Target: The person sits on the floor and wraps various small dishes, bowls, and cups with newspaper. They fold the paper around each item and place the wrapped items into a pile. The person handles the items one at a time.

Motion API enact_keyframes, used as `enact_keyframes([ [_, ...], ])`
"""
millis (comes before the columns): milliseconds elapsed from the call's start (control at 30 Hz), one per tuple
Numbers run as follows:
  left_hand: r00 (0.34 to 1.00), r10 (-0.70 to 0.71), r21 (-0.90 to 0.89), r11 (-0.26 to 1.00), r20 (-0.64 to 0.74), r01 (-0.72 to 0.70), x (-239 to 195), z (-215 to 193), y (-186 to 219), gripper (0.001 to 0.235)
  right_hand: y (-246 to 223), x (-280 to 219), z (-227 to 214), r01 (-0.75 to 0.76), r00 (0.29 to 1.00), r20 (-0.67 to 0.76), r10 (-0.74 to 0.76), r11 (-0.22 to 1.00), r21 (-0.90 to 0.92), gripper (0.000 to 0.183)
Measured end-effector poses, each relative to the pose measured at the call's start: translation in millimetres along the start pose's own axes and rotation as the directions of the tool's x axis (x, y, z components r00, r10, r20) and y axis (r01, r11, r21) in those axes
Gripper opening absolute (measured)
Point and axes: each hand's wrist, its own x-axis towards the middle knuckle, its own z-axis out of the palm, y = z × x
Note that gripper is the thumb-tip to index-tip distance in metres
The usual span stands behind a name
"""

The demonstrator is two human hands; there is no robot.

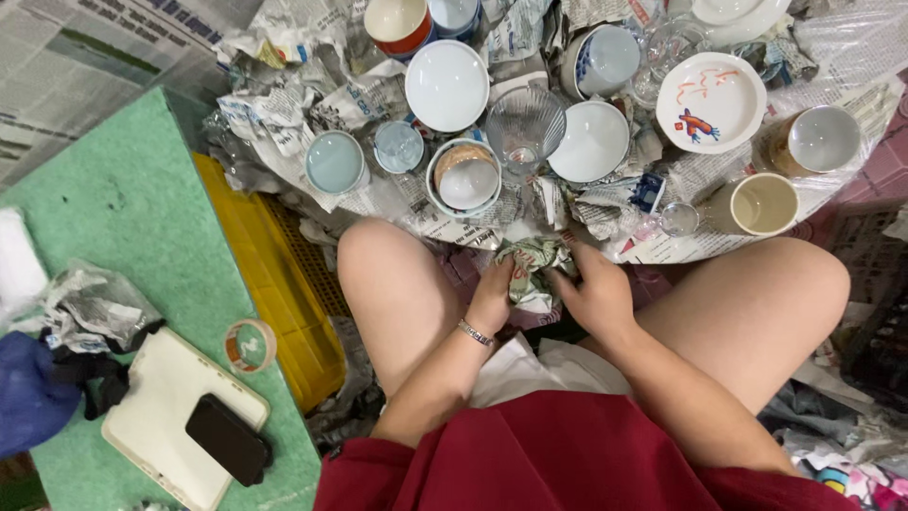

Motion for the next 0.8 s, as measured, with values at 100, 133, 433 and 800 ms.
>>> enact_keyframes([
  [100, 0.993, 0.12, 0.312, 0.944, -0.014, -0.109, 1, 4, 22, 0.035, 22, 7, 5, 0.142, 0.99, 0.006, -0.142, 0.982, -0.124, 0.025],
  [133, 0.967, 0.249, 0.397, 0.883, 0.056, -0.25, 0, 8, 29, 0.032, 30, 8, 10, 0.194, 0.98, -0.031, -0.198, 0.977, -0.092, 0.024],
  [433, 0.979, -0.194, -0.505, 0.852, -0.057, 0.139, 17, 23, 40, 0.039, 101, -1, 59, -0.229, 0.972, 0.126, 0.199, 0.676, 0.7, 0.038],
  [800, 0.983, -0.182, -0.25, 0.954, -0.035, 0.168, -3, 9, 38, 0.036, 1, 13, -26, 0.675, 0.655, -0.336, -0.677, 0.724, -0.143, 0.052],
])
